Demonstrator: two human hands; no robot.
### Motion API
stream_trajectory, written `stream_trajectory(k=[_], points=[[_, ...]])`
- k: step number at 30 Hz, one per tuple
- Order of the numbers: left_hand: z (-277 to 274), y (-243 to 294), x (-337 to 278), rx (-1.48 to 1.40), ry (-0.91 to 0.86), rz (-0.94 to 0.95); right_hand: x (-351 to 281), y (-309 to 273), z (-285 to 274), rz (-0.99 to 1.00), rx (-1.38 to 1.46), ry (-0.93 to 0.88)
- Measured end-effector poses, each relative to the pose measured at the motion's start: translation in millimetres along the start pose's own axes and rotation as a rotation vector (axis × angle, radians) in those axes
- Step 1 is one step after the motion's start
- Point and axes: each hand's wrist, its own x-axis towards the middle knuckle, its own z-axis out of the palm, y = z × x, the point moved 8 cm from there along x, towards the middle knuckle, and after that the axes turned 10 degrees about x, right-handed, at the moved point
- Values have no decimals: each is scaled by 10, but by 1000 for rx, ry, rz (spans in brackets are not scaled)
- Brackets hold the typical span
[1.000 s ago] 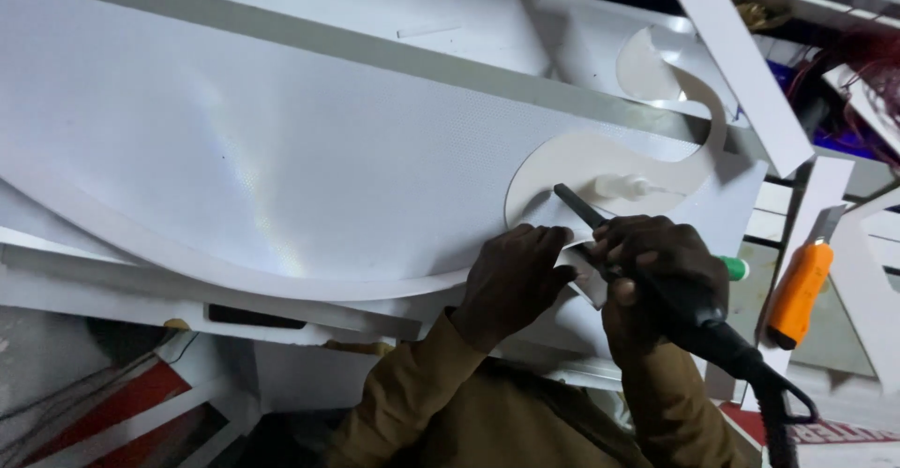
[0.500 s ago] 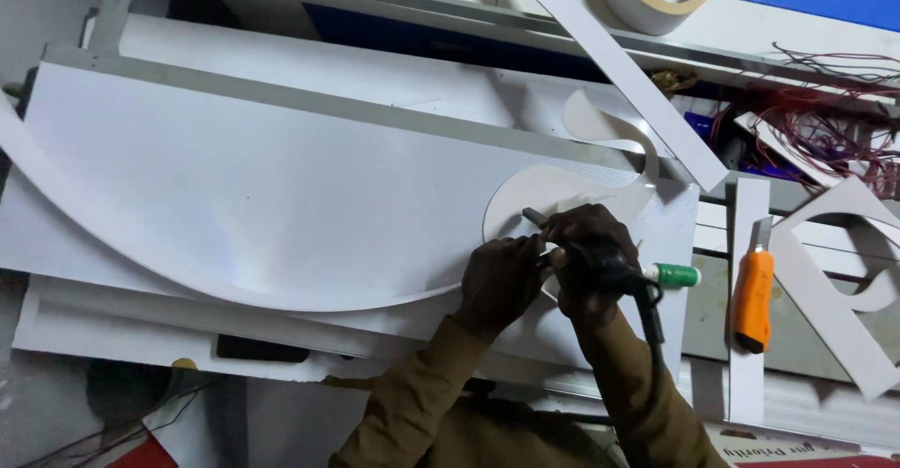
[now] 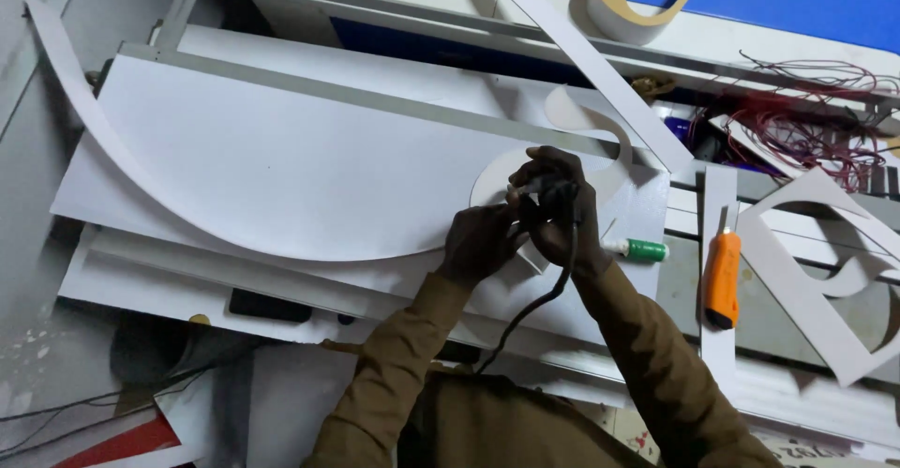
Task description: Applying glue to flexible acrylic strips and bonding them to a base piece to create a 3D sign component, using a heat tool to assist the process.
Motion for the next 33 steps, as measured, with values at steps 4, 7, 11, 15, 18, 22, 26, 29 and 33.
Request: stream_trajectory(k=[4, 7, 11, 15, 18, 22, 26, 29, 33], points=[[176, -90, 26, -55, -42, -76, 119, -463, -61, 83, -125, -196], [119, -27, 23, 12, -46, -99, 186, -717, -86, 136, -277, -311], [123, 6, 32, 11, -98, -114, 164, -724, -105, 349, -336, -418], [60, 50, 53, 50, -106, -128, 147, -579, -181, 368, -320, -418], [228, -61, 66, 23, -125, -181, 182, -498, -228, 369, -280, -368], [120, 10, 74, 15, -105, -137, 180, -449, -240, 362, -300, -365], [194, -15, 89, 31, -185, -192, 149, -368, -255, 383, -241, -392], [162, -2, 81, 12, -193, -201, 122, -376, -276, 361, -225, -389], [229, -79, -10, -143, -210, -225, 122, -403, -294, 329, -215, -381]])
